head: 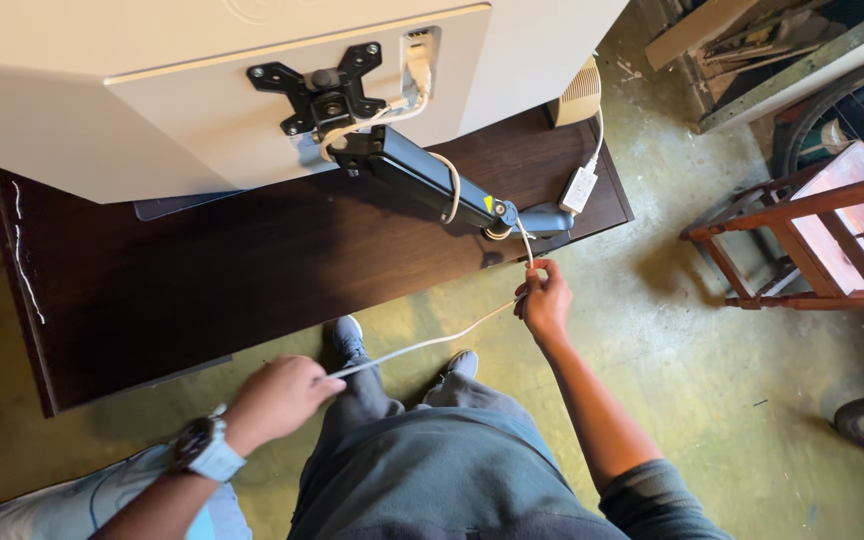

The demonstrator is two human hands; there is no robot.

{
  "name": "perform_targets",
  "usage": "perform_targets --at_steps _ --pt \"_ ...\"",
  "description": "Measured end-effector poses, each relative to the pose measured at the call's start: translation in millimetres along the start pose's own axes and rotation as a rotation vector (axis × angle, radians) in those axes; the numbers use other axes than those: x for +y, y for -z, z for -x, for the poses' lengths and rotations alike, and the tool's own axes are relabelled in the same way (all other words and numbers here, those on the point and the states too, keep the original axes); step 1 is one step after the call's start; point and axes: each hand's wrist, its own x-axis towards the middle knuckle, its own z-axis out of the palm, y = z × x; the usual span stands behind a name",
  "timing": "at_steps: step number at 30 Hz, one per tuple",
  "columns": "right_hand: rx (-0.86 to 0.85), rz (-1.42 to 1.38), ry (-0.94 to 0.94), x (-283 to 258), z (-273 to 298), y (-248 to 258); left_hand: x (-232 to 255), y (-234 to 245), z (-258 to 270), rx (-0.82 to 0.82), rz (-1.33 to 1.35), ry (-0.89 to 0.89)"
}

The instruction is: The person adjusts a monitor mounted on an articulated arm at a desk, plugs a cable into the back of the monitor, routes and arranges the cable along the desk and arm, then takes a laptop out of a backpack on the bed and places it on the desk, and opens a desk drawer.

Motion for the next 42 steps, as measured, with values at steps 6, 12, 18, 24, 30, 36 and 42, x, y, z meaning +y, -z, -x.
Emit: perform_targets --at_steps 6,12,18,24,30,36,42 --pt "0.006 -0.017 -0.042 6 -5 -20 -50 67 9 0.320 -0.030 0.074" --pt "-0.170 -0.109 -0.089 28 -11 -45 -125 108 -40 0.544 -0.074 -0.128" --pt "-0.208 -0.208 0.022 41 -34 -65 -203 109 -125 0.616 0.102 -0.139" --pt "-0.165 -0.238 0.015 31 -38 -83 -252 88 -206 0.706 0.240 -0.092" --pt "-0.170 -0.318 -0.045 20 -43 -91 -238 88 -228 0.851 0.262 -0.187" --pt "-0.155 -0.325 -0.083 19 -45 -89 -174 83 -172 0.864 -0.238 -0.225" --pt "-0.187 -0.338 -0.067 24 -50 -92 -62 23 -165 0.723 0.174 -0.508"
